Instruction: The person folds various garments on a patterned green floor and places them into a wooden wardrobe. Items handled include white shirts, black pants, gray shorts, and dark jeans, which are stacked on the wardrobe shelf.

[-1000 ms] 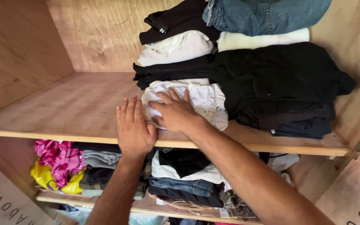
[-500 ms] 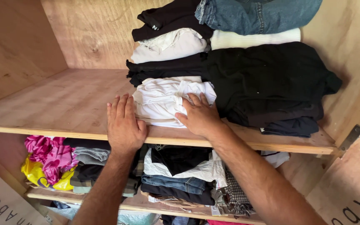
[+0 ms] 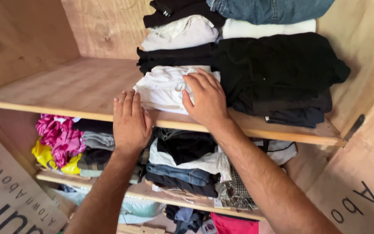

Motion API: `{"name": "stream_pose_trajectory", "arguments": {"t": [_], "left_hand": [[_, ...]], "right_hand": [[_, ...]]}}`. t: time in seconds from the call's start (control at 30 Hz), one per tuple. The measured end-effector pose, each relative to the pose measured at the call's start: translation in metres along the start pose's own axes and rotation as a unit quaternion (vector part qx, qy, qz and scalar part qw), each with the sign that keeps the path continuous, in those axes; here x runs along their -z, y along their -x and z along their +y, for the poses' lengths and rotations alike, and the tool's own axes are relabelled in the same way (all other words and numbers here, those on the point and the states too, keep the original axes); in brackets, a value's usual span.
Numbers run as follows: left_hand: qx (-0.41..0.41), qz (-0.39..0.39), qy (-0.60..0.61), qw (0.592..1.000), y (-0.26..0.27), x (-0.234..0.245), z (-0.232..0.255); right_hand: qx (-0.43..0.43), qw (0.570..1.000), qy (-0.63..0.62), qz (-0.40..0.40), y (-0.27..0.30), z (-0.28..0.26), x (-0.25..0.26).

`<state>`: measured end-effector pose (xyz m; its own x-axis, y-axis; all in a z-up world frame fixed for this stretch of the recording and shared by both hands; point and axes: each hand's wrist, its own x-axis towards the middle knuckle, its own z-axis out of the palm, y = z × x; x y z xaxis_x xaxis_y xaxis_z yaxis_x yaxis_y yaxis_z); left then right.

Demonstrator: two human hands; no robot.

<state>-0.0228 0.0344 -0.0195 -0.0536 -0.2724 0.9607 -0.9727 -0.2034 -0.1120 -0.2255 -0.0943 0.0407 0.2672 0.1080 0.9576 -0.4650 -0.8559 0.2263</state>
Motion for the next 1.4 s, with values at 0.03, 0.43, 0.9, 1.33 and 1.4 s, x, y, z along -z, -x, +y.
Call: {"name": "stream_pose_trajectory", "arguments": {"t": [0.03, 0.43, 0.9, 1.33, 1.4], "left_hand": [[0.003, -0.001, -0.002, 1.0, 0.006, 0.01, 0.008], [0.018, -0.023, -0.017, 0.999, 0.09, 0.13, 0.034], [0.089, -0.062, -0.084, 0.991, 0.268, 0.343, 0.106], [0.22, -0.173, -0.223, 0.934, 0.431, 0.658, 0.185], [0.244, -0.159, -0.241, 0.926, 0.453, 0.687, 0.188]], "right_hand": [[0.001, 1.0, -0.003, -0.002, 0.002, -0.001, 0.009], [0.021, 0.994, -0.101, -0.038, 0.06, -0.115, 0.083], [0.024, 0.961, -0.26, -0.095, 0.183, -0.319, 0.192], [0.115, 0.85, -0.467, -0.213, 0.258, -0.526, 0.361], [0.137, 0.831, -0.486, -0.235, 0.266, -0.548, 0.377]]}}
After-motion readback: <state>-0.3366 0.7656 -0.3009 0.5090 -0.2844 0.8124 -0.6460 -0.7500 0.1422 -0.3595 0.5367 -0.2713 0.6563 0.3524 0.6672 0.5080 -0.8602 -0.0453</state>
